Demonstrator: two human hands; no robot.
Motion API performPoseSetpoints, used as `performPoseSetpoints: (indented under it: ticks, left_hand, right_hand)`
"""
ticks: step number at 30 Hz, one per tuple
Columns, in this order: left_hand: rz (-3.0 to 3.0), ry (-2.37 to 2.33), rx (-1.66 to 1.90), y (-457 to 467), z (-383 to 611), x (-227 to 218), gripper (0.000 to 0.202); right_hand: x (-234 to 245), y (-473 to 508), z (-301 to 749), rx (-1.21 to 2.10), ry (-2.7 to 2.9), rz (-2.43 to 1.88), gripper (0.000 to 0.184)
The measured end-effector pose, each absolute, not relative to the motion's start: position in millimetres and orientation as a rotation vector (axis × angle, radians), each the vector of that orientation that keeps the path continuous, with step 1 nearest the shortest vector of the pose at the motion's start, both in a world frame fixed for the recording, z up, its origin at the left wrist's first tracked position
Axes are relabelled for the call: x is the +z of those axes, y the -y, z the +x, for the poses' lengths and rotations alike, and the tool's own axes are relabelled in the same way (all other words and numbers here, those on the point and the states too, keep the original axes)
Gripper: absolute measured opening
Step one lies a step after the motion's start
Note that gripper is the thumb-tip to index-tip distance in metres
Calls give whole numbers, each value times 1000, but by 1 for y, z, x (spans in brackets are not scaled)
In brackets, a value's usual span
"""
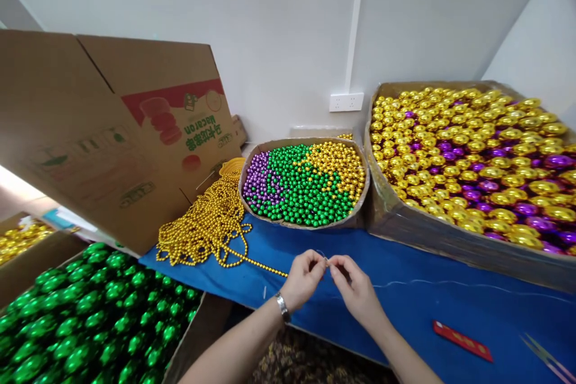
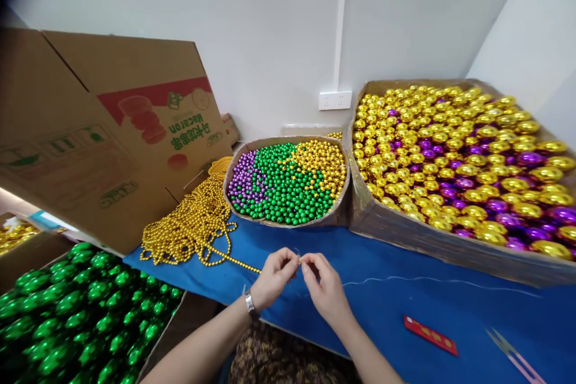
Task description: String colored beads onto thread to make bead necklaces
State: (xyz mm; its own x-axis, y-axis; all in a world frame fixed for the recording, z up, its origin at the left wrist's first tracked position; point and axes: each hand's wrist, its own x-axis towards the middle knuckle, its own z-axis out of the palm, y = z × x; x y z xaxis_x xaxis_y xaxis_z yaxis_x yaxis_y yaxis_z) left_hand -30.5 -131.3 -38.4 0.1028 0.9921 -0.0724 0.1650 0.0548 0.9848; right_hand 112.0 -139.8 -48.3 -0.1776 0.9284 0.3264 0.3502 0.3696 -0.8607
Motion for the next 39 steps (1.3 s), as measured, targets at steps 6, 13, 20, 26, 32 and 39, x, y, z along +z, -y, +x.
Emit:
performPoseSetpoints:
  ticks: [6, 13, 20, 26, 32, 39]
  left_hand:
    - [1695, -1427, 996, 134, -33, -42, 16]
    - [1649, -1350, 967, 133, -30, -34, 20]
    - [1667, -1334, 971, 130, -29, -36, 20]
    - [1749, -1273, 873, 134, -33, -30, 17]
    - [1867, -1253, 850, 132, -37, -30, 16]
    - [1897, -1154, 803, 130, -38, -30, 20]
  right_hand:
    - [-44, 141, 109, 978, 1508, -1160, 17]
    - [-47, 143, 98, 1306, 1121, -986, 27]
    - [-37, 147, 98, 1465, 746, -788, 27]
    - [-24, 135, 115, 1474, 564, -746, 30]
    - [-6, 125, 136, 1436, 469, -710, 34]
    - [-6, 122, 153, 1364, 433, -737, 32]
